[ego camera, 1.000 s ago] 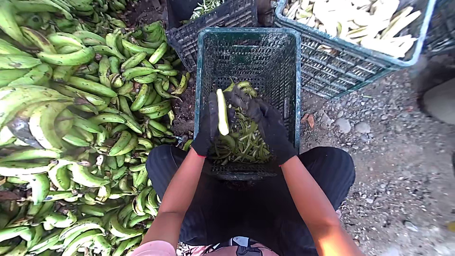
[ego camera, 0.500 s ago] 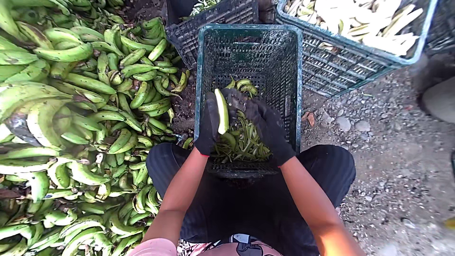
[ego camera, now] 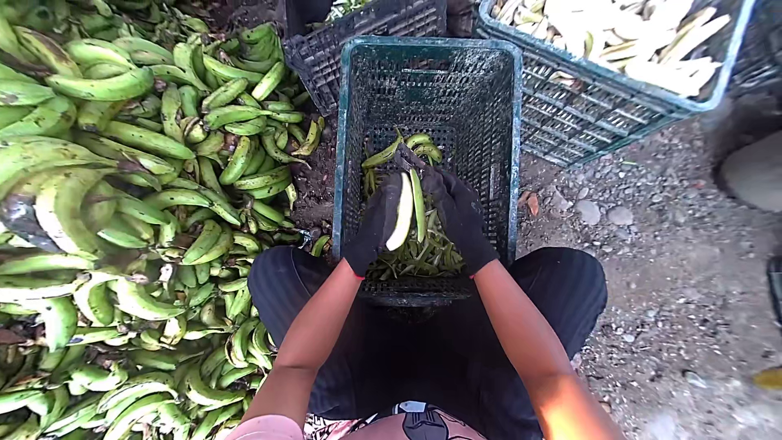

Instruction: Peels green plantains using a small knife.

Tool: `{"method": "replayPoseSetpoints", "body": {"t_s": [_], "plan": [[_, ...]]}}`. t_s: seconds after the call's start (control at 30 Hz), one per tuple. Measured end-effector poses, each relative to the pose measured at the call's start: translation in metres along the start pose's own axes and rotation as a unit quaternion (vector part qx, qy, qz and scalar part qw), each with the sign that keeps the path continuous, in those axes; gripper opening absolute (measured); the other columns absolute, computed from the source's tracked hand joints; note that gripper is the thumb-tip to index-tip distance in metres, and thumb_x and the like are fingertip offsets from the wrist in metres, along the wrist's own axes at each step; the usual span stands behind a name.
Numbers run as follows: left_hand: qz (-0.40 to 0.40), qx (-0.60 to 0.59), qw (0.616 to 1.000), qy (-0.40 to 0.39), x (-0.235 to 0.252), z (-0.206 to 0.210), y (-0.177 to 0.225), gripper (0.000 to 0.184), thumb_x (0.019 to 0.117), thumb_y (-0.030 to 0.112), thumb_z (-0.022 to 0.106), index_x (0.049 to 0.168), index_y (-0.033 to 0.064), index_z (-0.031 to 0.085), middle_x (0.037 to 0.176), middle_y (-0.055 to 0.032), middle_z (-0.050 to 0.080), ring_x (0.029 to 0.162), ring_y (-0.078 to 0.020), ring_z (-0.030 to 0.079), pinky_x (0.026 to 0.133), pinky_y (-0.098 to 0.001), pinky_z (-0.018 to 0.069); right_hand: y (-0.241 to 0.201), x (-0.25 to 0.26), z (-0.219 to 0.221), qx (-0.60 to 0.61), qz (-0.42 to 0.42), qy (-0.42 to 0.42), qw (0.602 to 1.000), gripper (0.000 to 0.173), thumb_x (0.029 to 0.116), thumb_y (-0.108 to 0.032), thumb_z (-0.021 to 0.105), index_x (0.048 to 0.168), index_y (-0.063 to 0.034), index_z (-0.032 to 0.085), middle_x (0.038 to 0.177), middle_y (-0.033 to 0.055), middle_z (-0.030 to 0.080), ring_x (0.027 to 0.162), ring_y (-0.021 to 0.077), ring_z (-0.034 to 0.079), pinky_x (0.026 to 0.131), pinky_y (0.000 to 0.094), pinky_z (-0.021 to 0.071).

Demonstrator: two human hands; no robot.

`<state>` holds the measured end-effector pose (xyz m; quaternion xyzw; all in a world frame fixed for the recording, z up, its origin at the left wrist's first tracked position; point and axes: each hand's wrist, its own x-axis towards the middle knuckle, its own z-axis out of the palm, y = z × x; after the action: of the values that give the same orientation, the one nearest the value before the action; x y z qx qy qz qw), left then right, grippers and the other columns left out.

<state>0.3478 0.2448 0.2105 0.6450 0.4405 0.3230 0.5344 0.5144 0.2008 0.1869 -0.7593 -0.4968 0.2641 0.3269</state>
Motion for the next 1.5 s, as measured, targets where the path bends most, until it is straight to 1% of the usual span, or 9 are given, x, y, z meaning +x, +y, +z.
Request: {"method": "replayPoseSetpoints", "body": {"t_s": [0.17, 0.23, 0.37, 0.57, 0.77, 0.9, 1.13, 1.37, 1.5], "plan": [[0.126, -0.237, 0.903, 0.335, 0.026, -0.010, -0.013, 0.052, 0.1106, 0.041, 0.016, 0.143, 0.0060, 0.037, 0.114, -0.0052, 0.060, 0.096, -0.0081, 0.063, 0.085, -0.0290, 0.0567, -0.008, -0.041, 0.017, -0.080, -0.121, 0.012, 0.989, 0.060, 0.1016, -0.058, 0.039, 0.147, -0.0227, 0.055, 0.132, 0.0274, 0.059, 0.117, 0.0497, 0.057, 0.089, 0.0709, 0.0451], [0.148, -0.205, 0.896, 0.365, 0.020, -0.017, -0.016, 0.057, 0.1116, 0.038, 0.017, 0.155, 0.0006, 0.023, 0.134, -0.0108, 0.052, 0.115, -0.0101, 0.056, 0.101, -0.0297, 0.0487, -0.011, -0.045, 0.029, -0.102, -0.156, 0.041, 0.982, 0.066, 0.0977, -0.065, 0.042, 0.143, -0.0209, 0.061, 0.124, 0.0280, 0.062, 0.113, 0.0511, 0.058, 0.086, 0.0703, 0.0438], [0.150, -0.282, 0.919, 0.230, 0.018, -0.018, -0.005, 0.054, 0.1098, 0.042, 0.010, 0.145, 0.0060, 0.030, 0.095, 0.0002, 0.067, 0.078, -0.0091, 0.068, 0.074, -0.0302, 0.0605, -0.016, -0.038, 0.020, -0.070, -0.135, 0.003, 0.988, 0.065, 0.1016, -0.064, 0.037, 0.146, -0.0211, 0.058, 0.125, 0.0272, 0.062, 0.113, 0.0503, 0.059, 0.084, 0.0707, 0.0456], [0.095, -0.026, 0.981, 0.165, 0.016, -0.017, -0.008, 0.062, 0.1101, 0.037, 0.010, 0.156, 0.0004, 0.032, 0.154, -0.0183, 0.042, 0.135, -0.0150, 0.048, 0.113, -0.0297, 0.0394, -0.004, -0.038, 0.012, -0.113, -0.131, 0.062, 0.983, 0.071, 0.0972, -0.074, 0.034, 0.149, -0.0294, 0.053, 0.128, 0.0249, 0.059, 0.115, 0.0497, 0.055, 0.081, 0.0687, 0.0441], [0.028, 0.074, 0.993, -0.089, -0.002, -0.005, 0.004, 0.056, 0.1112, 0.036, 0.023, 0.147, -0.0008, 0.046, 0.119, -0.0196, 0.067, 0.105, -0.0224, 0.068, 0.096, -0.0441, 0.0543, 0.000, -0.006, -0.007, 0.045, 0.021, -0.030, 0.998, 0.060, 0.1056, -0.060, 0.035, 0.139, -0.0195, 0.063, 0.124, 0.0139, 0.070, 0.116, 0.0315, 0.064, 0.095, 0.0632, 0.0465], [0.017, -0.070, 0.994, 0.077, 0.007, -0.002, 0.002, 0.057, 0.1106, 0.036, 0.017, 0.138, 0.0016, 0.053, 0.102, -0.0098, 0.067, 0.085, -0.0131, 0.066, 0.079, -0.0360, 0.0586, 0.000, -0.014, 0.001, 0.000, -0.041, -0.005, 0.999, 0.069, 0.1017, -0.067, 0.030, 0.143, -0.0216, 0.060, 0.133, 0.0151, 0.065, 0.125, 0.0347, 0.060, 0.099, 0.0647, 0.0448], [-0.050, -0.398, 0.873, 0.277, 0.017, -0.017, 0.001, 0.041, 0.1119, 0.041, 0.026, 0.114, 0.0085, 0.052, 0.082, -0.0038, 0.062, 0.068, -0.0121, 0.065, 0.062, -0.0288, 0.0595, -0.003, -0.038, 0.027, -0.150, -0.242, 0.149, 0.947, 0.074, 0.0952, -0.075, 0.038, 0.141, -0.0228, 0.063, 0.116, 0.0232, 0.065, 0.104, 0.0452, 0.061, 0.087, 0.0651, 0.0422], [0.002, -0.103, 0.980, 0.170, 0.011, -0.015, -0.007, 0.056, 0.1111, 0.037, 0.021, 0.148, 0.0012, 0.043, 0.125, -0.0151, 0.061, 0.106, -0.0141, 0.063, 0.092, -0.0337, 0.0547, -0.011, -0.032, 0.004, -0.136, -0.146, 0.044, 0.979, 0.067, 0.1016, -0.065, 0.032, 0.146, -0.0217, 0.058, 0.125, 0.0269, 0.061, 0.114, 0.0502, 0.058, 0.084, 0.0693, 0.0444], [0.036, -0.041, 0.979, 0.197, 0.018, -0.016, -0.010, 0.055, 0.1111, 0.034, 0.018, 0.138, -0.0039, 0.047, 0.120, -0.0182, 0.059, 0.106, -0.0174, 0.061, 0.093, -0.0351, 0.0533, -0.011, -0.037, 0.005, -0.174, -0.165, 0.081, 0.968, 0.075, 0.0956, -0.076, 0.035, 0.150, -0.0272, 0.054, 0.122, 0.0248, 0.062, 0.110, 0.0480, 0.059, 0.082, 0.0668, 0.0444]]}}
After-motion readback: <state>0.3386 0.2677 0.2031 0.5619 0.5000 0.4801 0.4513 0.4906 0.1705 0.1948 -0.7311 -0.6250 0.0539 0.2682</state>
